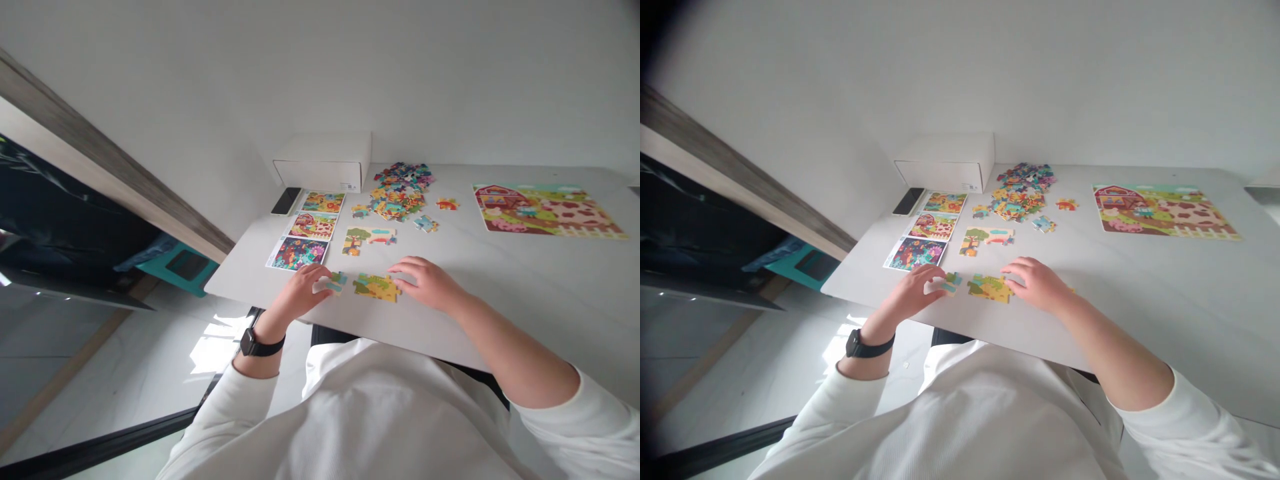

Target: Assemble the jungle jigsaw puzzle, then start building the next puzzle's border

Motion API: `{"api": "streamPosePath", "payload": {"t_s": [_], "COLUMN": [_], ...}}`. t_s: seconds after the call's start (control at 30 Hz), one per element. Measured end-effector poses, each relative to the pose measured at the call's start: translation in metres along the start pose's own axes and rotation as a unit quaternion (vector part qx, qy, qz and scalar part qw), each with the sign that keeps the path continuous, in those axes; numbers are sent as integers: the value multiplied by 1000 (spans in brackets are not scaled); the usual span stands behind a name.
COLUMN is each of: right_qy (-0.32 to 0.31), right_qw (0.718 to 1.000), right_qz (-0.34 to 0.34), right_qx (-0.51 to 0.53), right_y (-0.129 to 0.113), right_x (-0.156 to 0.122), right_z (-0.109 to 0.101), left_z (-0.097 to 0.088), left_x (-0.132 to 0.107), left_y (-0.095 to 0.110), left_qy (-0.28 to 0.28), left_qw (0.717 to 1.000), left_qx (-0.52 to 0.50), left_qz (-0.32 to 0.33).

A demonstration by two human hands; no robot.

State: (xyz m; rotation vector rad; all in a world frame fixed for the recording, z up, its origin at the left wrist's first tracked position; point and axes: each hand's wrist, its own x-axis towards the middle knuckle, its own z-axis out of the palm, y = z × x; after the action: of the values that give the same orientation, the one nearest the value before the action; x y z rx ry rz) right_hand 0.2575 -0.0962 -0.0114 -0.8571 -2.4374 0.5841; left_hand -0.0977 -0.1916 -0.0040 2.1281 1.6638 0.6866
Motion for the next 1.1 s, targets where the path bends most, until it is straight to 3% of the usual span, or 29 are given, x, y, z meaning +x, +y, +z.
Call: {"api": "streamPosePath", "payload": {"t_s": [0.1, 0.4, 1.1], "right_qy": [-14, -60, -46], "right_qw": [999, 990, 994], "right_qz": [-34, -55, -43], "right_qx": [-32, -115, -92], "right_y": [-6, -21, -26], "right_x": [1, 8, 8], "right_z": [8, 34, 34], "left_z": [2, 10, 19], "left_x": [2, 10, 9], "left_y": [-2, 1, 2], "left_qy": [-23, -12, 17], "left_qw": [999, 1000, 1000], "left_qx": [-1, -13, -18], "left_qz": [36, 17, 10]}}
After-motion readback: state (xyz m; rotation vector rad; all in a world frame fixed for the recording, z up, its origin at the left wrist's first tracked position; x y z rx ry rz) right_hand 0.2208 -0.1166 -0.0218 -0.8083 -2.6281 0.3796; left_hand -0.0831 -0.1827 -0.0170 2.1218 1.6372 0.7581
